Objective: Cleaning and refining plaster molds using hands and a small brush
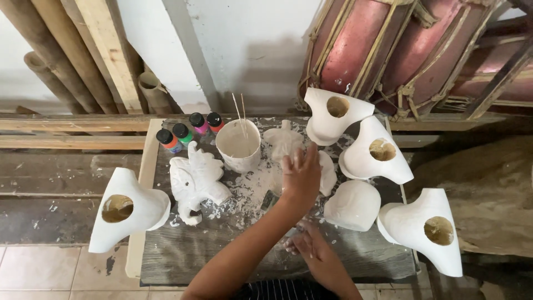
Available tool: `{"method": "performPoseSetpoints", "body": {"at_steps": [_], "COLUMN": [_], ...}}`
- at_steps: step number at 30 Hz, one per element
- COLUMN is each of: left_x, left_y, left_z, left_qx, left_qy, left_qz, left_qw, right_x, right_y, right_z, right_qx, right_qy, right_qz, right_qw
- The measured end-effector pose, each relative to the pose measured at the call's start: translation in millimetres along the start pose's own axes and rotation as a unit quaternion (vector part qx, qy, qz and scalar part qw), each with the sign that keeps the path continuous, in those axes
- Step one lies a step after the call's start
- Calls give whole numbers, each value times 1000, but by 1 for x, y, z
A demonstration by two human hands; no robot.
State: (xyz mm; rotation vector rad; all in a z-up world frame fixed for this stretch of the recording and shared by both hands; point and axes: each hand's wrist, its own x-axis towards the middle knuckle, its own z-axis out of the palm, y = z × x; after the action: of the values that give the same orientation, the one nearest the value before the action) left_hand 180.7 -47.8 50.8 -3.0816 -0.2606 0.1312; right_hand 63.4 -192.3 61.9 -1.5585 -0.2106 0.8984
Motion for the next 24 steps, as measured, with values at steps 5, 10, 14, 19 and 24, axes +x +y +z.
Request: {"method": "performPoseSetpoints", "body": {"at_steps": [5, 10, 14, 19, 24], "left_x": [-33, -89, -126, -141, -145], "left_y": [-22, -46, -56, -62, -64], "left_z": [-31, -37, -17, -4, 8], "left_qx": [-55, -321, -477, -613, -574], "left_qy": [26, 326, 312, 221, 224], "left_qz": [55, 38, -3, -74, -47], "left_qw": [997, 888, 822, 755, 787], "right_x": [-7, 7, 32, 51, 53], "right_y": [-48, -75, -98, -136, -159], "right_z": [-3, -16, -29, -26, -40], "right_qx": [-285, -356, -359, -434, -448], "right_qy": [-43, -38, -1, 33, 70], "right_qz": [-6, -221, -286, -280, -354], "right_qw": [958, 907, 889, 856, 818]}}
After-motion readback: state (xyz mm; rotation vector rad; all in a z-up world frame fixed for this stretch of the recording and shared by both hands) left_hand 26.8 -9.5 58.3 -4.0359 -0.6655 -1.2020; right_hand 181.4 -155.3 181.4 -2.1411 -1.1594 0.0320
